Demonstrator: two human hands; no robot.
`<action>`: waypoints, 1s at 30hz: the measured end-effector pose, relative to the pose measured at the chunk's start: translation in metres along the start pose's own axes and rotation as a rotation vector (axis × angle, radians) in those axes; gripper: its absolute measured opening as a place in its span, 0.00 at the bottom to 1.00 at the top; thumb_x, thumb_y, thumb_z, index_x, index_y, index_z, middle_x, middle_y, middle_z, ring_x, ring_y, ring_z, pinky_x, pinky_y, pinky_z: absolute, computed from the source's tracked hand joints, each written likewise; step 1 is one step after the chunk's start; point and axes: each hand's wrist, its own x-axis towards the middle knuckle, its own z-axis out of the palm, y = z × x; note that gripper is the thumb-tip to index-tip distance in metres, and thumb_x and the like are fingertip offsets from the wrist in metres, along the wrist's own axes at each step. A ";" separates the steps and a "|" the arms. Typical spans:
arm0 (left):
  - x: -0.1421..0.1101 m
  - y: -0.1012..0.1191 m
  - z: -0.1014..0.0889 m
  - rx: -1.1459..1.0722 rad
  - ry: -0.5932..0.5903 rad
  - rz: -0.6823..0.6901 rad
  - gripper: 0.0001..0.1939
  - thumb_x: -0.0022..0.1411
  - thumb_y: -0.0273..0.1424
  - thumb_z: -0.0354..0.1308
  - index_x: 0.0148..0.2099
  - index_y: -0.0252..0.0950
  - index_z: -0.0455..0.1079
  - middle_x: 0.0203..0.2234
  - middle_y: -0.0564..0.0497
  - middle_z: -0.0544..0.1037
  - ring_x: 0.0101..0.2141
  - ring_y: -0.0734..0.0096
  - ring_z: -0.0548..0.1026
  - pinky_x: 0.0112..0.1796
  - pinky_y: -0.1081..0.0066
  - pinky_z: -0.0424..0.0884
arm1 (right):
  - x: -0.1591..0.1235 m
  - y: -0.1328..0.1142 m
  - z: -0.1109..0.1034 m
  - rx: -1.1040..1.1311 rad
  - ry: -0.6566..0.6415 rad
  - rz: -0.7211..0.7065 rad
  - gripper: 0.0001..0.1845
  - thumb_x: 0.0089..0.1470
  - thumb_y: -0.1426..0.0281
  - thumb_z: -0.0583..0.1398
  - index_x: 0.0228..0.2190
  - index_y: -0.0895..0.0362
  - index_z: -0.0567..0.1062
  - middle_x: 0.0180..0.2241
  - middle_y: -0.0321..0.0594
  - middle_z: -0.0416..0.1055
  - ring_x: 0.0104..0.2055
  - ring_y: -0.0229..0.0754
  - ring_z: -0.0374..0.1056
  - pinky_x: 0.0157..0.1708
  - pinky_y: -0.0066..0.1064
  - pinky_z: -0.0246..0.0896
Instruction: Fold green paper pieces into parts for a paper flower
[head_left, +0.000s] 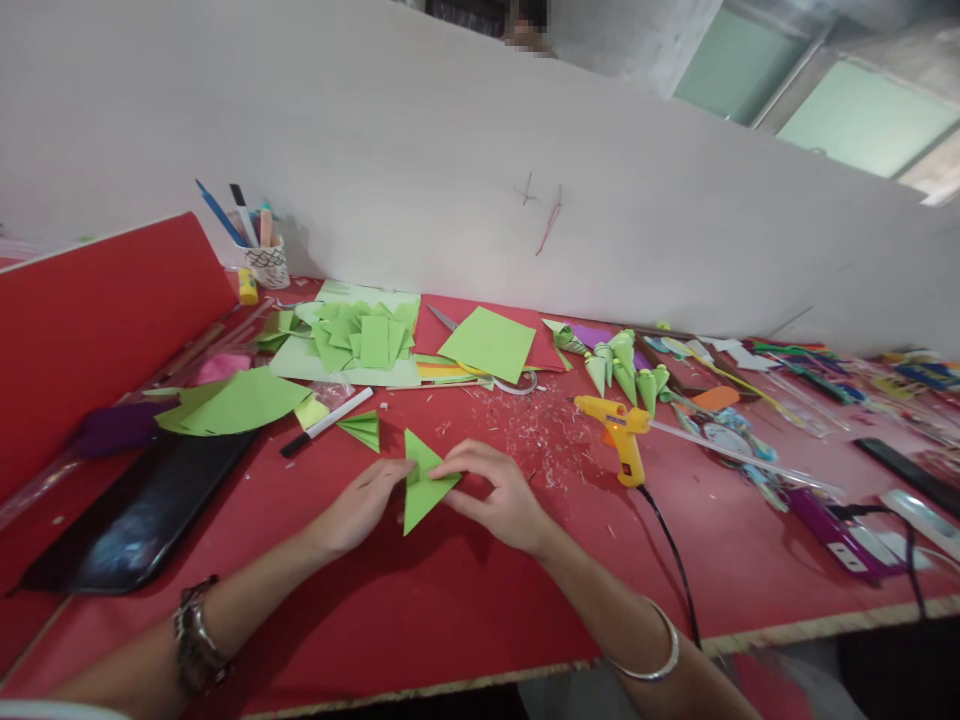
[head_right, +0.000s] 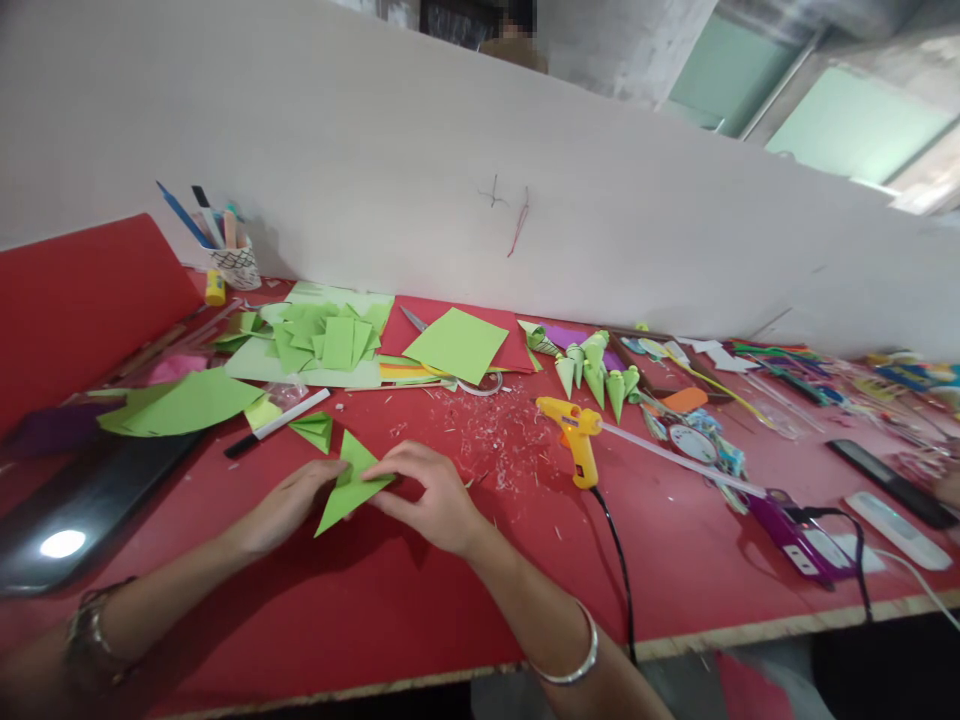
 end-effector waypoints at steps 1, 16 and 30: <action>0.000 0.001 0.001 0.003 -0.061 0.013 0.22 0.57 0.42 0.38 0.21 0.36 0.64 0.18 0.52 0.68 0.25 0.68 0.68 0.34 0.70 0.64 | 0.000 0.001 0.000 0.012 0.017 0.001 0.07 0.50 0.67 0.58 0.34 0.53 0.73 0.32 0.38 0.67 0.34 0.37 0.64 0.37 0.32 0.60; 0.001 0.001 0.003 -0.012 -0.295 0.242 0.19 0.59 0.35 0.37 0.30 0.32 0.67 0.21 0.53 0.68 0.21 0.76 0.63 0.27 0.74 0.62 | 0.001 0.005 0.006 0.170 0.084 0.188 0.07 0.51 0.68 0.56 0.24 0.58 0.68 0.21 0.32 0.64 0.25 0.33 0.62 0.30 0.27 0.58; 0.008 -0.005 0.005 0.196 -0.174 0.276 0.16 0.60 0.35 0.43 0.28 0.33 0.67 0.17 0.56 0.66 0.20 0.78 0.63 0.23 0.79 0.58 | 0.000 0.008 0.011 0.260 -0.012 0.345 0.08 0.52 0.68 0.53 0.35 0.58 0.65 0.18 0.30 0.63 0.18 0.30 0.58 0.19 0.23 0.55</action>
